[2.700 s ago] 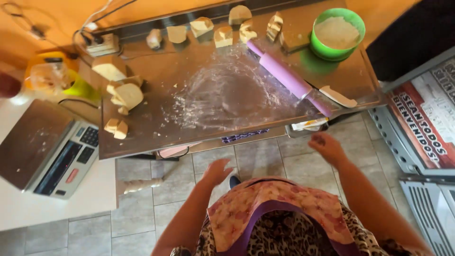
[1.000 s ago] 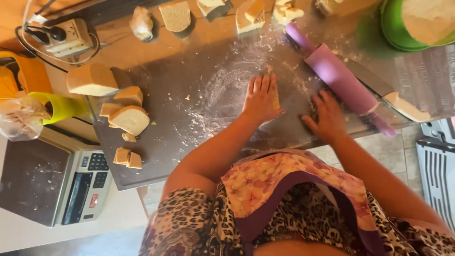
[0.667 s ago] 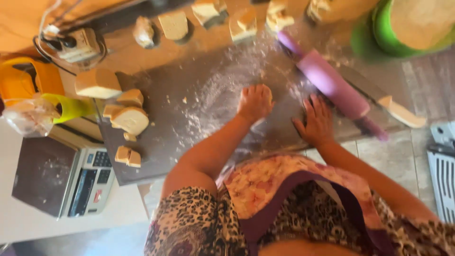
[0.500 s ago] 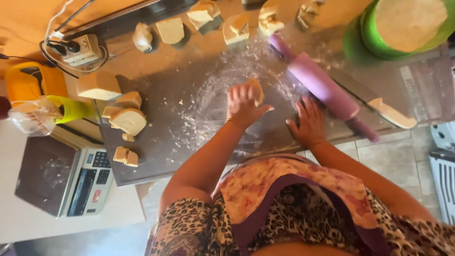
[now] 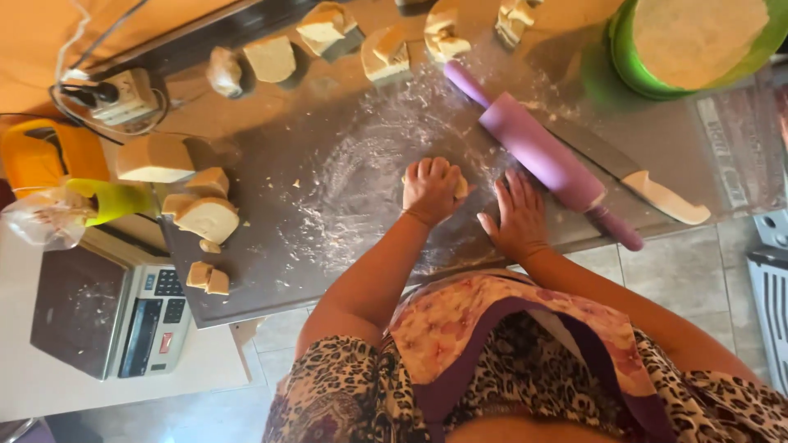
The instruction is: Rolling out dough and pressing it into aluminum pie tins to create crusts
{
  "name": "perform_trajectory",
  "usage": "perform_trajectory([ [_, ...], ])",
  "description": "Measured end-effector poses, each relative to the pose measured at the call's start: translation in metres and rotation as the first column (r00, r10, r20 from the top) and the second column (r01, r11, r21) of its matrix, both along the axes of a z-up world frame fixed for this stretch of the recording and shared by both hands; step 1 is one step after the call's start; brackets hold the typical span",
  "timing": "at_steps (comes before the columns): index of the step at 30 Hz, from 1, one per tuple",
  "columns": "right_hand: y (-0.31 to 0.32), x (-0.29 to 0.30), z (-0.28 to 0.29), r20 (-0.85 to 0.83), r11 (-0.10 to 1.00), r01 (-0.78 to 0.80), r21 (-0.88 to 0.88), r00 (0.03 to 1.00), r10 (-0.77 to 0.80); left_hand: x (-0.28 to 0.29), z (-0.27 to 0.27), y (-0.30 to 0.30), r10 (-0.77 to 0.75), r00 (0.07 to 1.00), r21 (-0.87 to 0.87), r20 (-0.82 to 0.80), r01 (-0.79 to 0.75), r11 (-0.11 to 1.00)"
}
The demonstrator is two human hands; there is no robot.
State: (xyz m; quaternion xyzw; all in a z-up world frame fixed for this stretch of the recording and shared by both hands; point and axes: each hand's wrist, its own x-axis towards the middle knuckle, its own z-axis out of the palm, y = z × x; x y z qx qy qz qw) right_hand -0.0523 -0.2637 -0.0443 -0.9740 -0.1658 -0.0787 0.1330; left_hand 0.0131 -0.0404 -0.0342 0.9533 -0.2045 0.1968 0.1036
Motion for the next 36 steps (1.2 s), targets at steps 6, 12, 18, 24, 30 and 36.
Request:
perform_trajectory([
  [6,0.002,-0.003,0.006,-0.011,1.000,-0.011,0.015,1.000,0.011,0.015,-0.011,0.005,-0.016,1.000,0.010,-0.001,0.016,1.000],
  [12,0.000,0.002,0.000,0.008,1.000,0.000,0.024,1.000,-0.001,0.005,0.075,0.037,0.264,0.935,0.133,-0.237,-0.239,0.962],
  [18,0.004,0.011,0.003,0.011,1.000,0.002,0.004,1.000,-0.002,0.043,0.067,0.036,0.170,0.833,0.142,-0.526,-0.112,0.984],
  [24,0.004,0.003,0.002,-0.003,1.000,0.006,0.006,1.000,-0.006,0.012,0.023,0.006,0.004,0.992,0.104,-0.125,0.009,0.995],
  [30,0.004,0.007,-0.005,0.036,1.000,0.023,-0.002,0.999,-0.023,0.019,-0.004,0.003,-0.074,0.968,0.139,0.238,0.041,0.989],
  [36,0.003,0.006,-0.003,0.051,1.000,0.001,0.016,0.999,-0.002,0.028,0.020,0.041,0.328,0.936,0.304,-0.126,-0.278,0.911],
])
